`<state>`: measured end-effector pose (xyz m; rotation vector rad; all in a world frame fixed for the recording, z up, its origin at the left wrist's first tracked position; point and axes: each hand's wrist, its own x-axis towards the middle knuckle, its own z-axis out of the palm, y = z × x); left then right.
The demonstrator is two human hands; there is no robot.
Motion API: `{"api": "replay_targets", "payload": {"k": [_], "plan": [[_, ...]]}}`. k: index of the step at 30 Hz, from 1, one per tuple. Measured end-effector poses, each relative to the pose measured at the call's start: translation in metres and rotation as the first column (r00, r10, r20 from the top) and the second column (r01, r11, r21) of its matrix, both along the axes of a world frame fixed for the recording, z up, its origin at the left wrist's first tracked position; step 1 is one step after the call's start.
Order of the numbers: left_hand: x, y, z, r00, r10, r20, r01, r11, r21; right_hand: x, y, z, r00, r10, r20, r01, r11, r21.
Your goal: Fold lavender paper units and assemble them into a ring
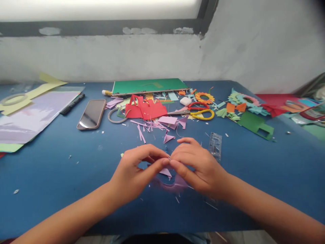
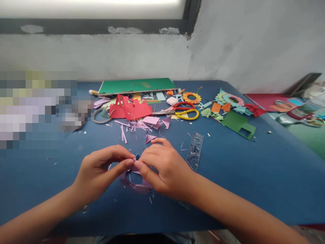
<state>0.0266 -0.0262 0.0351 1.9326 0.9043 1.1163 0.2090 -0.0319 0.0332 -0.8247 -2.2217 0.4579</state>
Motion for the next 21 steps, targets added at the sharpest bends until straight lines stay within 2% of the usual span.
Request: {"api": "replay_targets", "payload": {"k": [6,11,13,16,21], "plan": [[-0.0009,0.0029,-0.0022,0.994,0.038,0.102,-0.011,0.969,-0.246,0.0018,0.0035,-0.0012,1.000,-0.011,-0.018,0.009,0.997,-0.074],[-0.0016,0.0020,0.0023,0.998,0.006,0.061,0.018,0.919,-0.394,0.0025,0.0019,-0.0006,1.000,0.012,0.005,-0.012,0.997,-0.076],[-0.0008,0.0011,0.0045,0.999,-0.002,0.047,0.021,0.916,-0.400,0.0017,0.0009,-0.0011,1.000,0.014,0.002,-0.014,0.995,-0.096],[0.0011,-0.0002,0.0058,0.999,-0.008,0.043,0.023,0.940,-0.341,0.0000,0.0006,-0.0022,0.999,0.037,-0.017,-0.039,0.986,-0.162],[0.0002,-0.0005,0.0011,0.999,-0.003,0.039,0.013,0.965,-0.260,-0.0007,0.0018,-0.0033,0.992,0.084,-0.091,-0.101,0.973,-0.207]]}}
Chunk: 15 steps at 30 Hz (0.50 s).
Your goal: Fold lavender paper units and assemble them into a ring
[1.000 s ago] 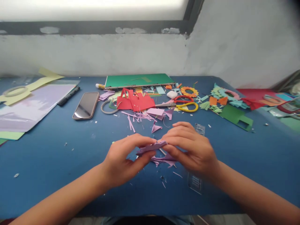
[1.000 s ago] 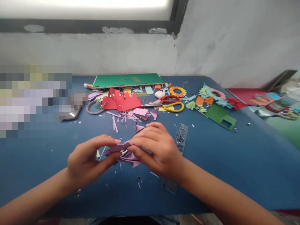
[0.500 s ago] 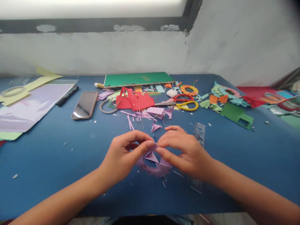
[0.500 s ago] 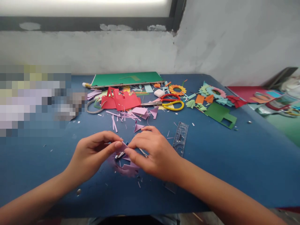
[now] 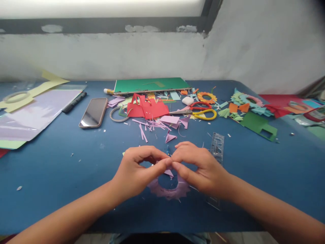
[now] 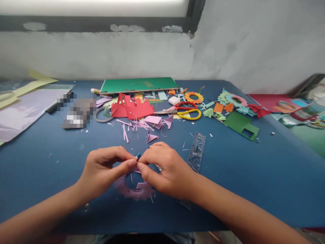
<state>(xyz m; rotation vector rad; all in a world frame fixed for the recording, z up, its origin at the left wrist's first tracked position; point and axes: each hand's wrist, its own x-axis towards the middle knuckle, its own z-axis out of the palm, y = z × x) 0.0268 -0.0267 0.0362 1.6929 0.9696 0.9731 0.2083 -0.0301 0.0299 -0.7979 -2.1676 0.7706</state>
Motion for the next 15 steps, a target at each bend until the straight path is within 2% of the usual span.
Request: {"api": "replay_targets", "payload": {"k": [2,5,8,11,15], "plan": [[-0.0025,0.0006,-0.0028,1.000,-0.017,0.017,0.017,1.000,-0.005,0.0005,0.0001,0.0003,0.999,-0.040,-0.031,0.041,0.999,0.012],[-0.0063,0.0013,-0.0064,0.999,-0.037,0.025,0.037,0.999,-0.002,0.0016,-0.0002,0.0009,0.981,-0.179,-0.071,0.180,0.984,0.014],[-0.0077,0.0005,-0.0090,0.997,-0.035,-0.072,0.045,0.990,0.135,0.0017,-0.0002,0.0003,0.965,-0.254,-0.063,0.253,0.967,-0.019],[-0.0070,-0.0014,-0.0103,0.985,-0.051,-0.166,0.096,0.956,0.276,0.0002,0.0001,-0.0018,0.984,-0.174,-0.029,0.173,0.984,-0.042],[-0.0061,-0.0025,-0.0100,0.969,-0.047,-0.241,0.126,0.938,0.324,-0.0014,-0.0002,-0.0036,0.996,-0.084,0.006,0.084,0.996,-0.001]]}}
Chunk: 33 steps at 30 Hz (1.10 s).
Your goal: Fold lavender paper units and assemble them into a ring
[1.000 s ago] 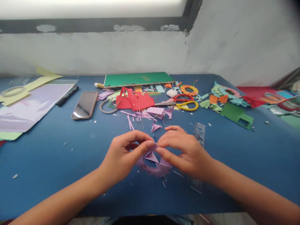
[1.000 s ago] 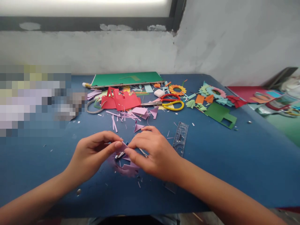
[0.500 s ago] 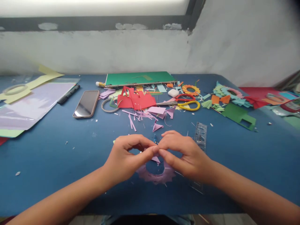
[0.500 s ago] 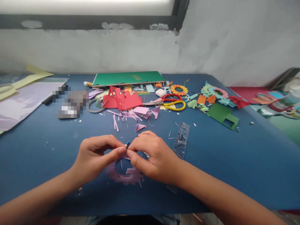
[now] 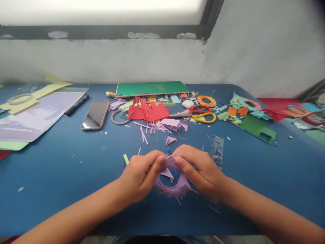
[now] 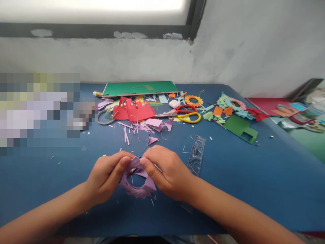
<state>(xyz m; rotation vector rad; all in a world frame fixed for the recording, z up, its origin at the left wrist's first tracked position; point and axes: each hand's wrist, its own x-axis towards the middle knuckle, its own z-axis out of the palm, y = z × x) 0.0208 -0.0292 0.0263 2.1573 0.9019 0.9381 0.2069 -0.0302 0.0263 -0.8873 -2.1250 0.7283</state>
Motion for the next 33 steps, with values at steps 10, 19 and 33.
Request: {"api": "replay_targets", "payload": {"k": [10,19,33], "plan": [[-0.0014,0.0018,-0.0004,0.993,-0.054,-0.104,0.049,0.997,-0.054,0.0012,-0.0008,-0.0010,0.994,0.072,0.078,-0.064,0.993,-0.101],[0.0016,0.0027,0.0070,0.994,-0.088,-0.063,0.072,0.973,-0.220,0.0010,-0.0008,0.0013,0.996,-0.007,0.091,0.012,0.998,-0.054],[0.0046,0.0043,0.0087,0.991,-0.125,-0.052,0.097,0.921,-0.377,0.0000,-0.0014,-0.0019,0.999,0.032,0.036,-0.028,0.993,-0.112]]}}
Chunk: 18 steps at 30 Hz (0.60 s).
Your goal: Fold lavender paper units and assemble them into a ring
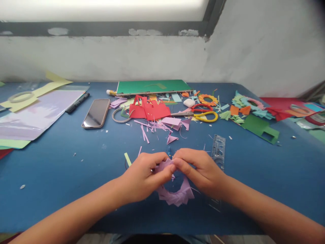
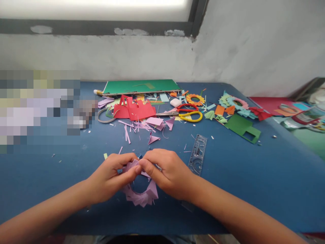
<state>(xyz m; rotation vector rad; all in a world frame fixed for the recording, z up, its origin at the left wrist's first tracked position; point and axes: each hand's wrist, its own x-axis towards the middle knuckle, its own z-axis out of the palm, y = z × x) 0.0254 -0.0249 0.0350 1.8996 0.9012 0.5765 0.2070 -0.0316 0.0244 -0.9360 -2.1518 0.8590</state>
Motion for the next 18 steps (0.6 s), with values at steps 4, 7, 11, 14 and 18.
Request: {"api": "replay_targets", "payload": {"k": [4,7,11,14,18], "plan": [[-0.001,0.000,-0.001,0.985,0.084,0.152,-0.069,0.992,-0.103,-0.001,-0.001,0.003,0.984,-0.151,-0.090,0.153,0.988,0.021],[-0.002,0.000,-0.004,0.936,0.208,0.285,-0.195,0.978,-0.076,-0.001,0.000,0.004,0.971,-0.206,-0.121,0.210,0.978,0.016],[-0.003,-0.001,-0.008,0.943,0.208,0.261,-0.252,0.956,0.148,-0.001,0.000,0.003,0.981,-0.161,-0.108,0.163,0.987,0.005],[-0.004,-0.002,-0.010,0.956,0.179,0.234,-0.237,0.939,0.250,-0.001,0.000,0.003,0.989,-0.117,-0.086,0.117,0.993,-0.003],[-0.005,-0.001,-0.011,0.970,0.146,0.194,-0.202,0.930,0.307,0.001,0.003,0.003,0.997,-0.075,-0.018,0.075,0.997,0.032]]}}
